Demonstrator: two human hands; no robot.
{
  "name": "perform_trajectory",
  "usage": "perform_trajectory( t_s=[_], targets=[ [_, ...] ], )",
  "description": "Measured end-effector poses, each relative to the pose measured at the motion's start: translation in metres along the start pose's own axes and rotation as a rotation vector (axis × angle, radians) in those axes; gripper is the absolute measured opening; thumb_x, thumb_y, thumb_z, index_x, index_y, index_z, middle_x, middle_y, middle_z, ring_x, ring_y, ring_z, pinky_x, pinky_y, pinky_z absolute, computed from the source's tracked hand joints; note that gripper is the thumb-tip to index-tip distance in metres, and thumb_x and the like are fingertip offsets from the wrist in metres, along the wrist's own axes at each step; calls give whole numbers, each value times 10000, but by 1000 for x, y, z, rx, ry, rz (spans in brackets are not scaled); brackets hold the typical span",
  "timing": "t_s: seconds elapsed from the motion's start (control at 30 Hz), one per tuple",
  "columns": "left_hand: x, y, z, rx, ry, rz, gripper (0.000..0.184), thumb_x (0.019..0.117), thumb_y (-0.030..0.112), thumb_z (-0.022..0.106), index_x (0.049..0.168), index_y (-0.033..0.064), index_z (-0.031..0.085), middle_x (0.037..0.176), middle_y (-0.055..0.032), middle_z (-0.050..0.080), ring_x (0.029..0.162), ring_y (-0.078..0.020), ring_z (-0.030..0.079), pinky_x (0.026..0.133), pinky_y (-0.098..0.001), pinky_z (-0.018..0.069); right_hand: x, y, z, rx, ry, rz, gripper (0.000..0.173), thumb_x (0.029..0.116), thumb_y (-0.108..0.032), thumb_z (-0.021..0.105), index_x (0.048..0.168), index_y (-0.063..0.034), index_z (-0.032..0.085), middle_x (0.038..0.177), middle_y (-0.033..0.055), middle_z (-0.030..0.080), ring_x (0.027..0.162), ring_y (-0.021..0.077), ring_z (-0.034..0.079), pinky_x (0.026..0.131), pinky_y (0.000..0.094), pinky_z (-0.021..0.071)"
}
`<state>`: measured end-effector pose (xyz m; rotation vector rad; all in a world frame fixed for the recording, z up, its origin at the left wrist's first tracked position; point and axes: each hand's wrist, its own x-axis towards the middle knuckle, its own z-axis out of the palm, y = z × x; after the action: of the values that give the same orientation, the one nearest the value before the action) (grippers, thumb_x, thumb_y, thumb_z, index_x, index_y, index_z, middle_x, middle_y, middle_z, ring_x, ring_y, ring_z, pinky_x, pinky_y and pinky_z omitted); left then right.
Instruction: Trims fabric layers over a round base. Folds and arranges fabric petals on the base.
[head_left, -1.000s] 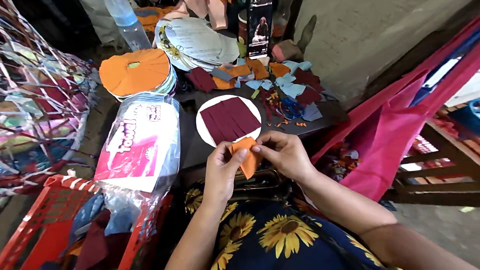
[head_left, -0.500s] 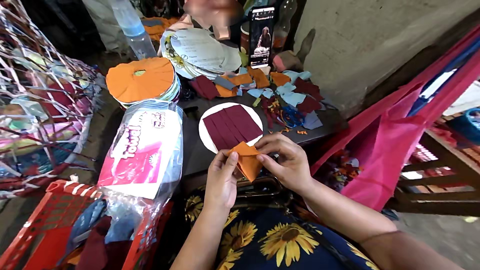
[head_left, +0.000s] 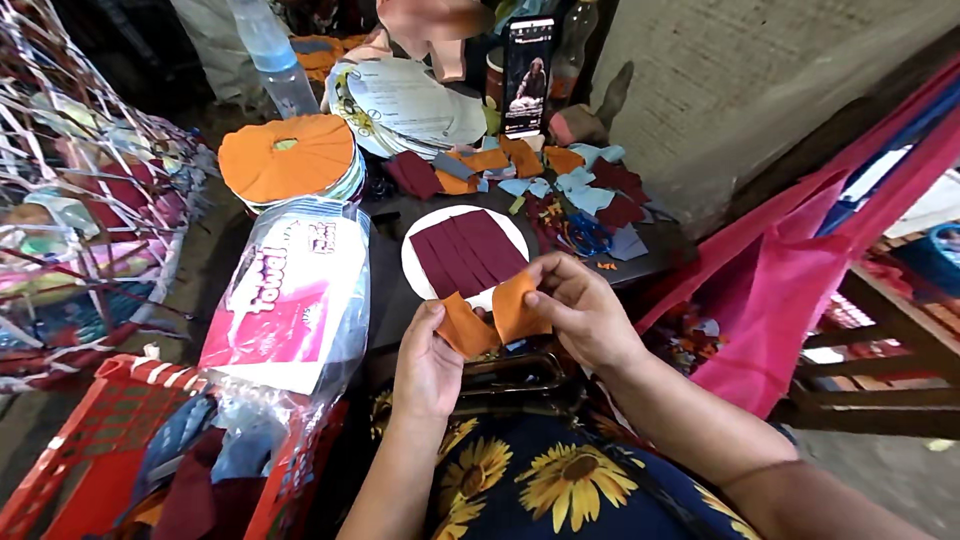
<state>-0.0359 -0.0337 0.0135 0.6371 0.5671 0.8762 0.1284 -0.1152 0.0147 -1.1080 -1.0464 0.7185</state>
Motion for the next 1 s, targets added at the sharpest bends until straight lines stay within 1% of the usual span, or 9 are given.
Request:
perform_trajectory(
  t_s=[0.1,0.2,0.27,0.33,0.4,0.5,0.63,0.87,1.0],
  targets=[
    [0,2,-7,61,-47,-17,350,1046,112,297,849,119,587,734,17,621,558,-23,569,556,-160,515,4,-3,3,44,-6,133,317,877,29,587,1161,-92,659,951,-25,712,837,53,687,780,236,593],
    [-3,1,-14,295,-188,28,136,1018,109,428,1044,83,560,906,10,675,505,51,474,465,-92,395,5,-1,7,81,2,183,223,884,36,597,1030,-112,679,892,-40,701,813,42,679,777,239,592],
    [-6,0,-15,477,-278,65,316,996,252,580,1240,62,516,1062,41,644,611,69,504,528,-90,422,5,1,10,116,-3,176,218,885,37,596,985,-140,676,866,-59,698,809,26,673,781,230,585],
    [-7,0,-17,557,-363,71,582,936,366,691,1347,8,486,1173,11,621,883,19,610,727,-147,520,5,3,13,137,-5,163,218,892,36,589,974,-150,667,854,-65,695,800,24,668,777,230,582],
    [-8,-1,-17,582,-372,74,506,931,249,685,1322,-18,507,1167,-17,647,970,-22,642,797,-184,546,5,4,14,148,2,175,206,907,34,582,986,-142,654,847,-56,693,792,32,672,770,236,585],
    [-7,-1,-18,654,-310,115,197,957,97,618,1126,-4,614,987,-3,684,895,-30,669,805,-211,570,5,7,15,144,0,186,198,908,32,586,978,-145,640,839,-57,688,786,30,670,768,235,583],
    [-6,0,-25,939,-224,208,134,976,158,637,1025,43,688,897,19,700,814,17,657,762,-173,552,6,12,7,94,-74,220,226,876,10,635,1053,-130,641,880,-45,706,802,41,678,764,238,587],
    [-4,25,-23,1401,7,268,159,1008,192,635,1061,71,724,851,-72,701,766,-183,668,711,-420,547,34,8,11,-296,-174,186,117,922,-1,673,1022,-57,647,845,-21,663,685,27,640,620,205,569],
    [14,43,-17,1532,49,290,192,1025,209,626,1093,48,706,871,-140,700,799,-296,680,727,-528,540,70,9,19,-522,-225,138,103,954,-52,673,1048,-12,654,892,50,671,669,68,649,621,256,581]
  ],
)
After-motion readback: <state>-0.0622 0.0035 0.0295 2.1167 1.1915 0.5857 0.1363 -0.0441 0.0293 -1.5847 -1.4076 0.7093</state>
